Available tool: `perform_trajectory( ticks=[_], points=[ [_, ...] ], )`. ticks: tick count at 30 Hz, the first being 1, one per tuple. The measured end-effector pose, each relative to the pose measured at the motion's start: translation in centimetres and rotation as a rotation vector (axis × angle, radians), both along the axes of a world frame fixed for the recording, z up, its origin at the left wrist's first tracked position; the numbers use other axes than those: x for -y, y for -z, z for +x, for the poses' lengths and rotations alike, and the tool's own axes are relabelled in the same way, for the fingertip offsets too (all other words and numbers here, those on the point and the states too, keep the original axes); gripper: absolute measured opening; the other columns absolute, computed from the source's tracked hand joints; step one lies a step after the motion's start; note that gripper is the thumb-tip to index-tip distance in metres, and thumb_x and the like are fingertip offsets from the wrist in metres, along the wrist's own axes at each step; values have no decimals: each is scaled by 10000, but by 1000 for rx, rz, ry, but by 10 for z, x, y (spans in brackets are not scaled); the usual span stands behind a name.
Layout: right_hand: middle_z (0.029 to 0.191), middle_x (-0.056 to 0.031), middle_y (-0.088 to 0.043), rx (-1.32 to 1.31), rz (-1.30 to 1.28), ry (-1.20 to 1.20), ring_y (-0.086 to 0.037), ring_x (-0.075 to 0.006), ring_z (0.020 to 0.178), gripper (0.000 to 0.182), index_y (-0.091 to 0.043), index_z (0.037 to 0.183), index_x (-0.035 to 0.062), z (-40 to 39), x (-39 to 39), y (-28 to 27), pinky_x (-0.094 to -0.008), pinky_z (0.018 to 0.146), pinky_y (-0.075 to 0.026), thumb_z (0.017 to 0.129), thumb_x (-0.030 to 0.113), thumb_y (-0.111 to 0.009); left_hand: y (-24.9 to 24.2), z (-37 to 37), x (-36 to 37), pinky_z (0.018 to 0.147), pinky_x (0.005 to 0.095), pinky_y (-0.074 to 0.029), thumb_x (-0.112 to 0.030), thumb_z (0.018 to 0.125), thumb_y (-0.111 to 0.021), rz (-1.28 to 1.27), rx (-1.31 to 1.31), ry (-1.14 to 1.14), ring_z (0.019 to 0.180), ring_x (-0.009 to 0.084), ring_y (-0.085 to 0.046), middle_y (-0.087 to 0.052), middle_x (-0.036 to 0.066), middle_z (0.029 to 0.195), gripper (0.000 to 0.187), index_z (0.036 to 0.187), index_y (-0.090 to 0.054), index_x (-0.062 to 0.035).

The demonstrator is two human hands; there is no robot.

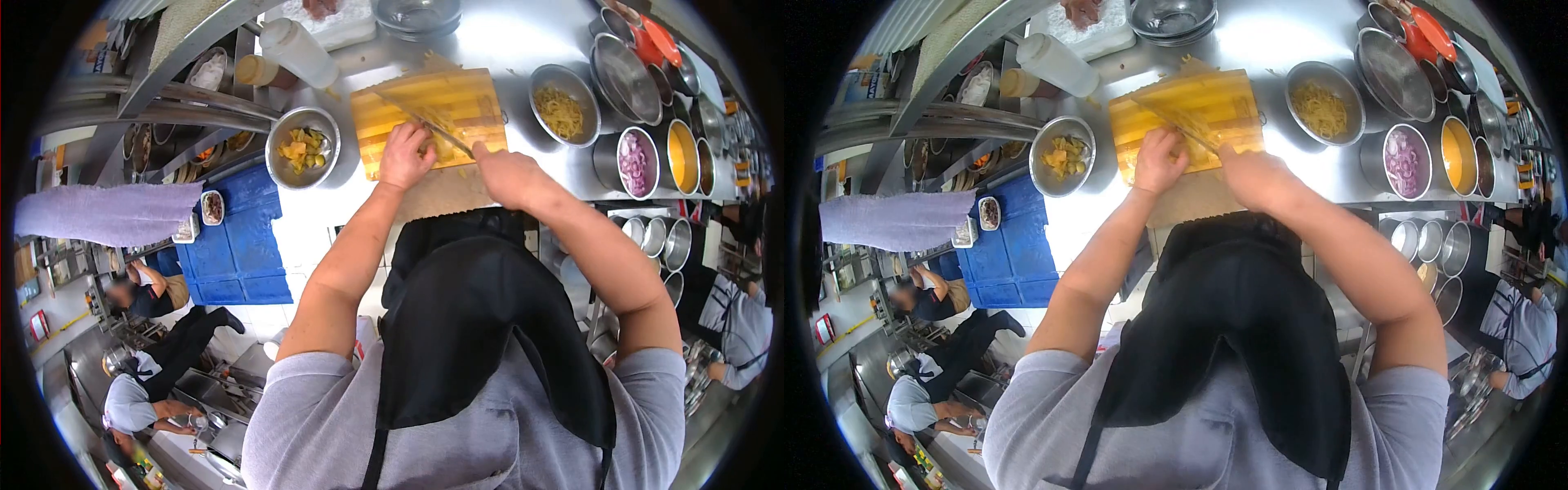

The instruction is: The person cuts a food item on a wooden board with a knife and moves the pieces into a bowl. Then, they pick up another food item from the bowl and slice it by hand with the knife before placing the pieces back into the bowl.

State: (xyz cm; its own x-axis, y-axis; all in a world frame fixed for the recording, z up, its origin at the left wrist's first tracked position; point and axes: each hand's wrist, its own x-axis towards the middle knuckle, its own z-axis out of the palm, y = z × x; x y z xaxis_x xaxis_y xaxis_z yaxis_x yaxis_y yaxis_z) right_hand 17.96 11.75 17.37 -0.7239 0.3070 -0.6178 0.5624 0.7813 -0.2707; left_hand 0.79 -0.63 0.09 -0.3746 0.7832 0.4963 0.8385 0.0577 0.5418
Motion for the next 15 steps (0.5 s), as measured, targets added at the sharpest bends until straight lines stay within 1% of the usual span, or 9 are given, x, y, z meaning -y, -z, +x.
perform_trajectory(
  ticks=[3,4,6,7,9,12,13,14,15],
  points=[
    [983,-295,-727,-94,60,1,-722,-455,956,323,-483,1243,-1,9,4,72,-552,806,-556,922,27,-508,1,0,3,893,432,-538,-75,753,-738,-25,22,-15,1001,331,-617,-658,98,1042,202,953,-711,-88],
    [983,-295,-727,-95,58,-2,-722,-455,956,323,-483,1243,-1,6,6,84,-552,806,-556,922,27,-508,2,2,5,892,434,-538,-79,751,-741,-10,22,-8,995,333,-615,-653,99,1034,208,957,-712,-89],
    [1008,-270,-728,-216,125,-25,-726,-429,981,267,-520,1230,-3,-8,1,95,-549,827,-560,989,106,-486,1,-4,-2,891,435,-538,-84,749,-743,14,12,-16,988,336,-613,-649,99,1027,214,960,-713,-90],
    [1008,-270,-728,-206,102,-18,-726,-429,981,267,-520,1230,-3,-11,7,78,-549,827,-560,989,106,-486,0,1,5,892,434,-540,-86,749,-744,-9,25,-8,992,335,-615,-649,98,1027,214,961,-714,-89],
    [1003,-275,-726,-22,6,-52,-724,-436,984,281,-511,1246,-7,-24,-13,32,-547,838,-558,990,104,-481,-1,1,2,896,428,-544,-89,751,-742,-36,39,-18,1006,331,-620,-658,93,1048,208,958,-716,-88],
    [1006,-280,-724,13,-26,24,-721,-441,987,285,-508,1250,-14,-3,-4,8,-553,850,-552,991,100,-475,6,-1,2,897,443,-537,-93,761,-754,-40,20,-9,1020,354,-629,-672,123,1077,251,1010,-723,-78],
    [955,-315,-711,-77,-5,-4,-702,-494,920,331,-450,1238,2,11,0,36,-580,781,-538,913,21,-513,5,-1,2,897,443,-537,-93,761,-754,-39,22,-16,1020,354,-629,-672,123,1077,251,1010,-723,-78],
    [955,-315,-711,-75,-5,-14,-702,-494,920,331,-450,1238,2,14,1,64,-580,781,-538,913,21,-513,1,0,1,896,434,-541,-92,751,-748,-25,33,-17,1019,340,-625,-668,107,1068,234,983,-718,-84],
    [940,-311,-712,-168,21,-9,-701,-494,912,330,-449,1236,0,15,3,91,-583,774,-536,912,18,-510,-1,2,3,894,424,-546,-91,742,-742,-13,43,-18,1017,326,-622,-664,91,1059,217,957,-713,-90]
  ],
)
